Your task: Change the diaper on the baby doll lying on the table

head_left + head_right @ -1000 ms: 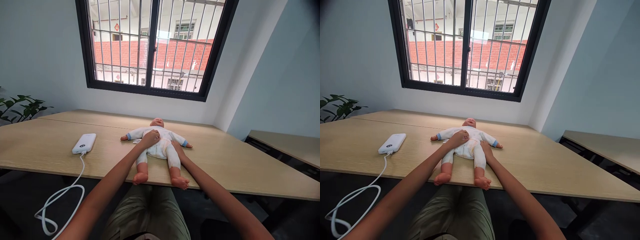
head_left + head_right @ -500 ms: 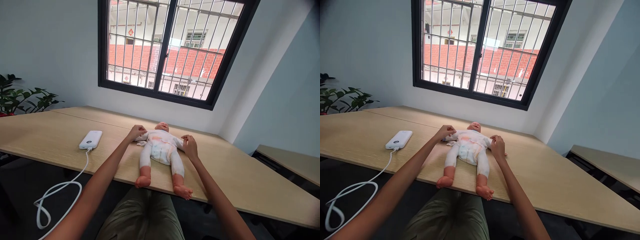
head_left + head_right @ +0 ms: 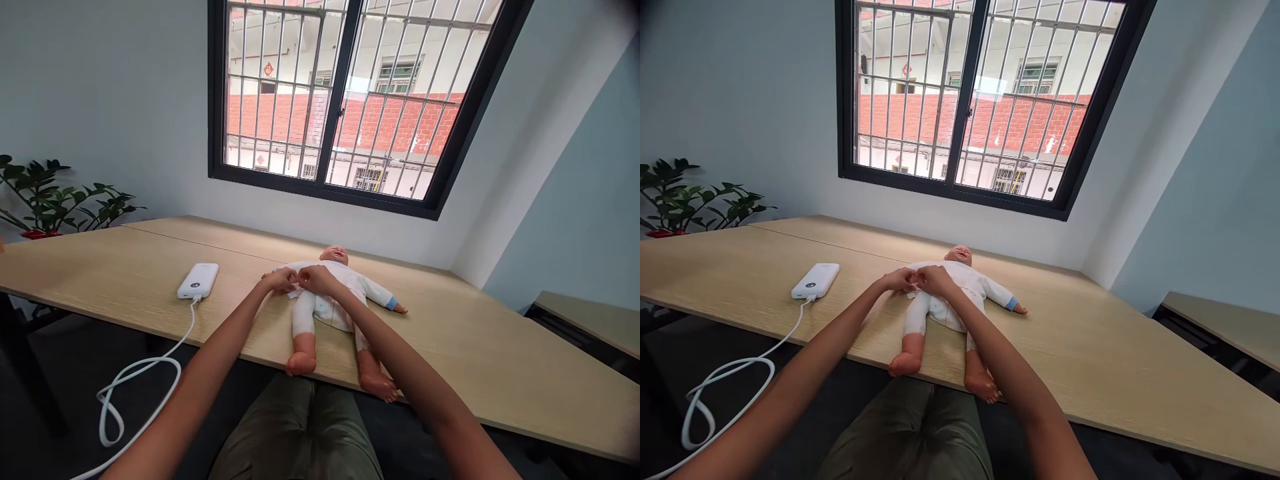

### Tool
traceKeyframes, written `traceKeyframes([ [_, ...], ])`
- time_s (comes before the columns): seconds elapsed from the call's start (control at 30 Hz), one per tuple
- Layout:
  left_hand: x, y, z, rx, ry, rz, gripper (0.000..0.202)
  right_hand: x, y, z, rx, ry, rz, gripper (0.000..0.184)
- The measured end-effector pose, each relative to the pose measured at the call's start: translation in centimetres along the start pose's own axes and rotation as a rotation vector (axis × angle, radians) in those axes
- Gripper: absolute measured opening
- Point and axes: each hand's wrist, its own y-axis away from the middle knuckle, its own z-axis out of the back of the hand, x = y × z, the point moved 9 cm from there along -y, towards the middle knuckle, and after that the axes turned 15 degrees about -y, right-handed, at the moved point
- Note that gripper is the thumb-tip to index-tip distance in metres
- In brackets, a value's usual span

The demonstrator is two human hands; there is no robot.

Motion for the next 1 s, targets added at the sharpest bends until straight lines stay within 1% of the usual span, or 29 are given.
traceKeyframes([
  [0.07,-0.1,0.0,0.2,-0.008,0.074,-0.009,0.023,-0.1,-0.5,-0.8,0.027,0.083,-0.050,0.012],
  [0.13,-0.4,0.0,0.5,-0.018,0.157,-0.029,0.024,-0.1,-0.9,-1.2,0.030,0.117,-0.066,0.013],
  [0.2,-0.8,0.0,0.8,-0.032,0.231,-0.046,0.023,-0.1,-1.2,-1.2,0.012,0.134,-0.076,0.011],
  [0.27,-0.9,0.1,1.2,-0.056,0.309,-0.052,0.022,-0.5,-1.3,-1.1,-0.008,0.158,-0.119,0.010],
  [0.37,-0.2,0.2,1.5,-0.093,0.439,-0.003,0.029,-1.2,-1.3,-1.0,-0.028,0.157,-0.181,0.013],
  [0.5,0.9,0.2,0.4,-0.022,0.562,0.103,0.043,-1.5,-0.9,-0.6,-0.076,0.057,-0.211,0.014],
  [0.6,1.4,0.5,0.0,0.011,0.584,0.157,0.045,-1.6,-0.8,-0.5,-0.100,0.048,-0.219,0.021],
  [0.7,1.5,0.9,0.3,0.021,0.602,0.172,0.050,-2.0,-1.0,-0.7,-0.117,0.122,-0.229,0.025],
  [0.8,1.3,1.2,1.3,0.000,0.651,0.148,0.062,-2.5,-1.2,-1.2,-0.082,0.201,-0.245,0.024],
  [0.9,0.6,1.4,2.1,-0.024,0.779,0.098,0.070,-1.9,-1.1,-1.1,-0.056,0.238,-0.196,0.026],
  [1.0,-0.1,1.6,2.5,-0.035,0.888,0.072,0.071,0.1,-0.4,0.0,-0.112,0.232,-0.065,0.034],
])
